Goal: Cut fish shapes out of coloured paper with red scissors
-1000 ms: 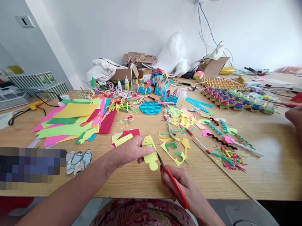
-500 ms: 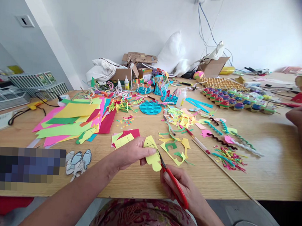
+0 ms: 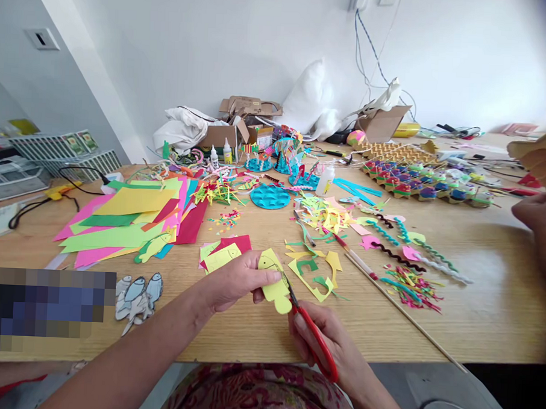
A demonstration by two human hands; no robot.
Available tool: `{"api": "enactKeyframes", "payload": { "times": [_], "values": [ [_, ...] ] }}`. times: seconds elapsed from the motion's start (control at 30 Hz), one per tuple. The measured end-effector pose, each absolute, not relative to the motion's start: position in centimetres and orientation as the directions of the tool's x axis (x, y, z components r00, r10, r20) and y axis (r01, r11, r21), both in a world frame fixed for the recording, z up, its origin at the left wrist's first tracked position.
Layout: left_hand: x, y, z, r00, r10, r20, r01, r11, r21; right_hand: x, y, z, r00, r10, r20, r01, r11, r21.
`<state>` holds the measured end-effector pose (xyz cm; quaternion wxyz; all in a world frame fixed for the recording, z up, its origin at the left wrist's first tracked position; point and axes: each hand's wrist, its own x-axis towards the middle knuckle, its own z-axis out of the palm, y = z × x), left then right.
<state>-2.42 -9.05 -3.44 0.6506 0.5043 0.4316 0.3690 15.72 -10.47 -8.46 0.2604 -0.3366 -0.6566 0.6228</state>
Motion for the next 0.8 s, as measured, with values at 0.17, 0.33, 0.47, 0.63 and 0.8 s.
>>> {"api": "enactKeyframes", "payload": {
  "times": [0.17, 0.33, 0.47, 0.63, 0.8],
  "values": [
    [-2.5, -9.11, -3.4, 0.367, 0.91, -0.195, -0.028, 0.22, 0.975, 15.81, -10.61, -8.47, -0.633, 0.768, -0.098, 0.134, -0.015, -0.991],
    [-2.89, -9.11, -3.17, 0.389, 0.896, -0.213, 0.025, 0.221, 0.975, 15.89, -10.63, -8.29, -0.628, 0.772, -0.099, 0.183, 0.023, -0.983],
    [-3.18, -9.03, -3.02, 0.379, 0.893, -0.241, 0.068, 0.233, 0.97, 16.03, -10.56, -8.24, -0.622, 0.78, -0.063, 0.237, 0.111, -0.965],
    [-3.06, -8.97, -2.81, 0.384, 0.891, -0.242, 0.084, 0.228, 0.97, 15.97, -10.67, -8.08, -0.632, 0.773, -0.051, 0.213, 0.11, -0.971],
    [-2.91, -8.97, -2.71, 0.398, 0.886, -0.237, 0.086, 0.221, 0.971, 15.99, -10.64, -8.05, -0.646, 0.76, -0.064, 0.185, 0.075, -0.98]
  ]
}}
